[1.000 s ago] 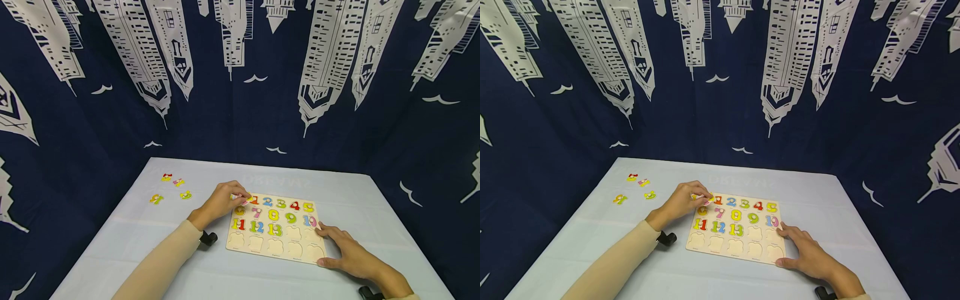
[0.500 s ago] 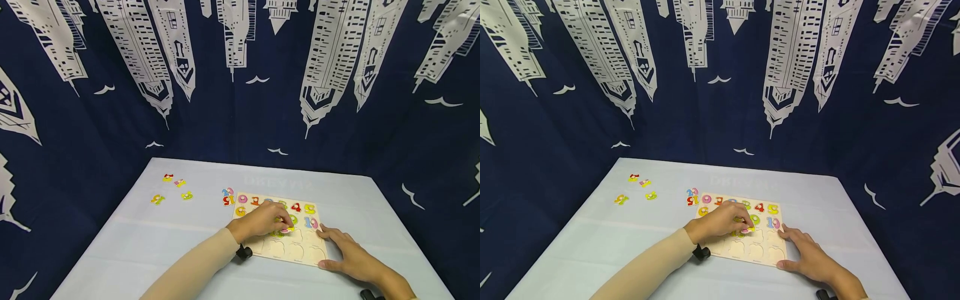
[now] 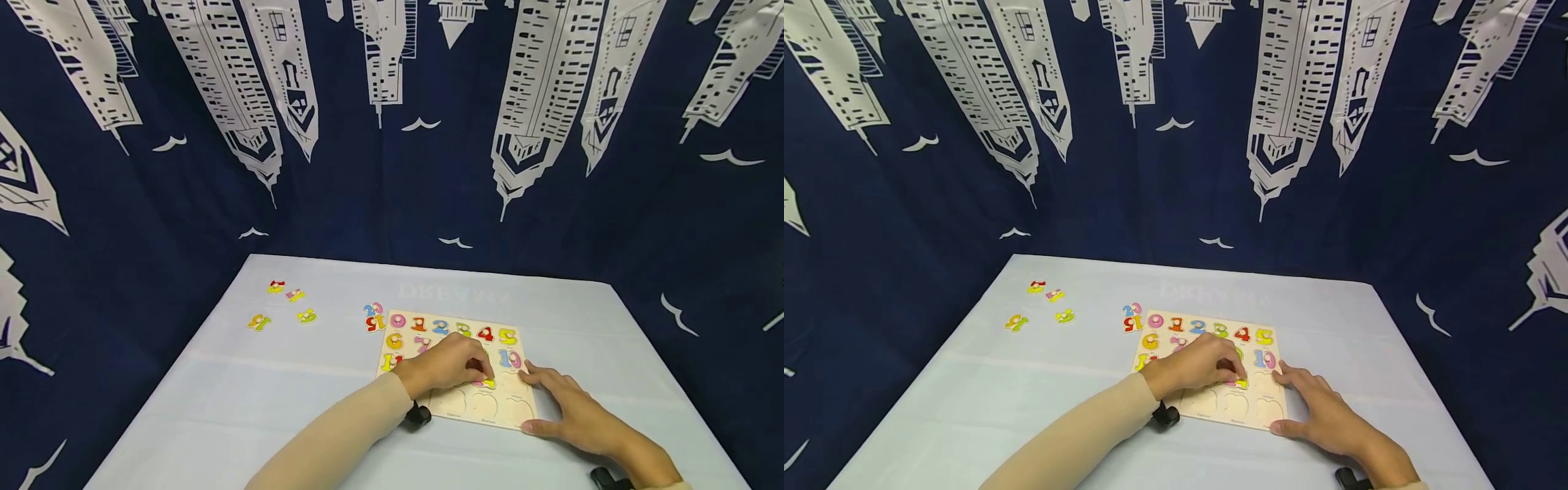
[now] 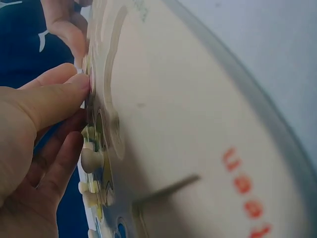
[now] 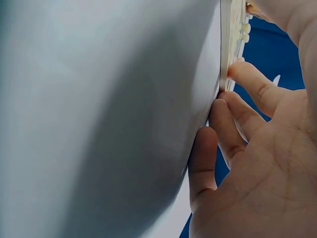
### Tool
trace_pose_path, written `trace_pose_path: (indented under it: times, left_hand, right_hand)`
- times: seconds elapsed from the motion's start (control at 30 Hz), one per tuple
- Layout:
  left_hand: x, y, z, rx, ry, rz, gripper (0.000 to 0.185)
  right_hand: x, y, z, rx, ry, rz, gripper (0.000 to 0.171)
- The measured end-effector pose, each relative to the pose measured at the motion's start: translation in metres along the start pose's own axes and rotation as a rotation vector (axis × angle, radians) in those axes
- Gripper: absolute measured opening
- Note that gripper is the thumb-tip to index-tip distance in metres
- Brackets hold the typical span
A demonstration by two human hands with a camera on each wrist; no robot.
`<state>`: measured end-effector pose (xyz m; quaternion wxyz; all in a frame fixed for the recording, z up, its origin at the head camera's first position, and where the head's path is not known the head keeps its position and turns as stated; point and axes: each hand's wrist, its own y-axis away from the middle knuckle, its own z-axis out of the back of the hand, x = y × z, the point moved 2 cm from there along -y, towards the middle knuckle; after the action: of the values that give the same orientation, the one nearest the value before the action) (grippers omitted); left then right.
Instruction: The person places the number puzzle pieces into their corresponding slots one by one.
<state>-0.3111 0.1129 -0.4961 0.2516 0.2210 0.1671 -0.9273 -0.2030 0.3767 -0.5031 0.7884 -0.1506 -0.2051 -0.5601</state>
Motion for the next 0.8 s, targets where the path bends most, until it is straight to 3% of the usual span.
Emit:
trace_pose_path:
  times: [0.3, 0.5, 0.63, 0.8]
  left_hand:
    - [-0.001, 0.001, -0.001, 0.004, 0.001, -0.014, 0.013]
    - [0.0, 0.005, 0.0, 0.003, -0.018, -0.017, 0.017]
    - [0.004, 0.013, 0.009, -0.022, 0.009, 0.02, 0.02]
    - [0.016, 0.026, 0.029, -0.111, 0.018, 0.081, 0.019]
  right_hand:
    - [-0.002, 0.0, 0.0, 0.036, -0.027, -0.027, 0.09]
    - [-0.003, 0.001, -0.002, 0.014, -0.026, -0.009, 0.088]
    - [-0.003, 0.001, -0.003, -0.005, -0.009, 0.006, 0.086]
    - [-0.002, 0.001, -0.003, -0.03, 0.057, 0.008, 0.088]
